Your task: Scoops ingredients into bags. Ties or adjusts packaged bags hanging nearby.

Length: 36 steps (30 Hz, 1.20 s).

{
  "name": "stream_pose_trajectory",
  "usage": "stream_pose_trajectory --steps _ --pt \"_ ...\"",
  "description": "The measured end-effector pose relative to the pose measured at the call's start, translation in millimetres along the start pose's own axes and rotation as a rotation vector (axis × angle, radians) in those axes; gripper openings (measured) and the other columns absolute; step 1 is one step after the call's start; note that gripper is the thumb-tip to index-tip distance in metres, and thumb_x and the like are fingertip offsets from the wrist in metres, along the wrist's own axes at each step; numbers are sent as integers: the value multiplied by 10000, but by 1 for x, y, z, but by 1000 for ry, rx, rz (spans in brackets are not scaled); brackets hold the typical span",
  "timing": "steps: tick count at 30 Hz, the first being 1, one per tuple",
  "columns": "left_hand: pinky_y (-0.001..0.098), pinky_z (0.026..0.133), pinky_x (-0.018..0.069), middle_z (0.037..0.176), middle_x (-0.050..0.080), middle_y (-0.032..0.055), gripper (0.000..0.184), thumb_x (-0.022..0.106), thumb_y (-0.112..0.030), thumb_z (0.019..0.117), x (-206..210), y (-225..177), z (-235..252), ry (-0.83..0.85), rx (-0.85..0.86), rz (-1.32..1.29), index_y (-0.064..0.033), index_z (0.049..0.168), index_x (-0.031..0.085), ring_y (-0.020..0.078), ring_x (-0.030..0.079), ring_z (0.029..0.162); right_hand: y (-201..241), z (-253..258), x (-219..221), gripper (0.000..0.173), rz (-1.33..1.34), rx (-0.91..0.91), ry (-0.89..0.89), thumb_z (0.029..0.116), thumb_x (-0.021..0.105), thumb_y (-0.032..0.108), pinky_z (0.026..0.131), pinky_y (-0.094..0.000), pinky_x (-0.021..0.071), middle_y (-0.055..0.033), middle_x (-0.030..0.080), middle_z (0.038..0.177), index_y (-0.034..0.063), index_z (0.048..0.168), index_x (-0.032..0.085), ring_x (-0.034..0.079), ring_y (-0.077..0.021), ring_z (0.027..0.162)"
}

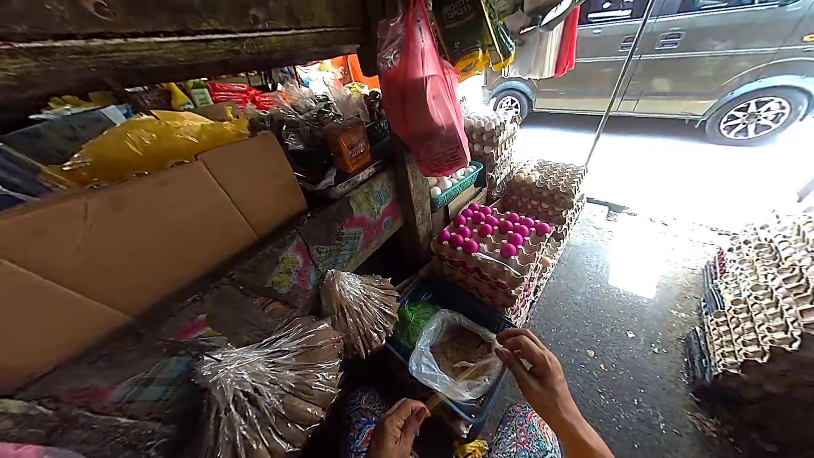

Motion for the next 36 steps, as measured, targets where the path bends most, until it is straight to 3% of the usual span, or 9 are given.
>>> stream_pose_trajectory --steps 3,7,10,13,18,22,26,32,36 --pt "413 919 556 1044 722 164 264 598 -173 1010 -13 14 -12 71 -106 57 30 1113 732 233 698 978 3 -3 18 217 -20 -11 111 983 648 190 843 -263 591 -135 707 1087 -3 899 697 695 -140 1001" --pt "458 1167 400 1462 555 201 507 610 -246 1011 -3 6 -19 209 -233 -70 18 1439 542 283 522 1377 13 -24 69 149 -7 48 457 967 669 118 941 -429 577 -169 709 1144 -15 951 733 692 -269 1080" --pt "337 1053 500 1241 683 167 326 593 -109 1001 11 -7 -13 116 -149 -227 61 1272 653 159 646 1169 18 -39 96 114 8 -12 582 953 662 60 947 -432 576 -184 712 1147 -23 979 736 699 -297 1083" --pt "227 858 559 939 718 28 202 571 -106 1023 13 -5 -10 47 -145 -312 26 1046 723 27 668 877 18 -38 95 115 1 -25 532 963 644 72 929 -404 582 -158 719 1129 -3 967 732 703 -263 1065" --pt "210 848 561 978 725 21 162 618 -75 990 10 4 -13 59 -153 -375 15 1070 727 16 668 880 14 -28 77 157 -35 35 359 985 652 149 900 -362 593 -144 710 1151 10 984 726 704 -216 1049" --pt "250 855 580 963 737 24 189 606 -101 1002 11 1 -6 37 -184 -331 19 1104 711 46 691 875 16 -19 65 299 134 100 164 1003 626 148 868 -334 620 -237 587 1362 -74 1203 634 691 -212 1099" --pt "262 858 579 983 740 76 227 538 -54 1021 -5 -11 6 -70 -82 -267 76 1129 689 65 696 888 12 -15 49 368 215 175 62 1040 554 176 877 -330 604 -192 591 1354 -87 1298 560 682 -165 1069" --pt "250 901 574 1010 730 48 215 557 -95 1040 -14 -14 16 -165 103 -307 49 1083 712 49 687 934 17 -10 36 216 290 162 155 1020 599 197 899 -327 610 -71 610 1342 60 1172 668 661 -145 1131" --pt "246 915 566 1009 734 55 225 584 -133 1036 -11 -16 13 -154 145 -219 28 1082 735 49 685 947 35 1 40 205 244 31 283 999 623 157 908 -306 612 -89 577 1394 69 1173 685 633 -157 1202"
Point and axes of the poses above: each hand's wrist, its own z-axis towards the middle knuckle, its own x-axis out of the palm, y = z × x, the point moved 4 cm from there along z, towards the middle knuckle
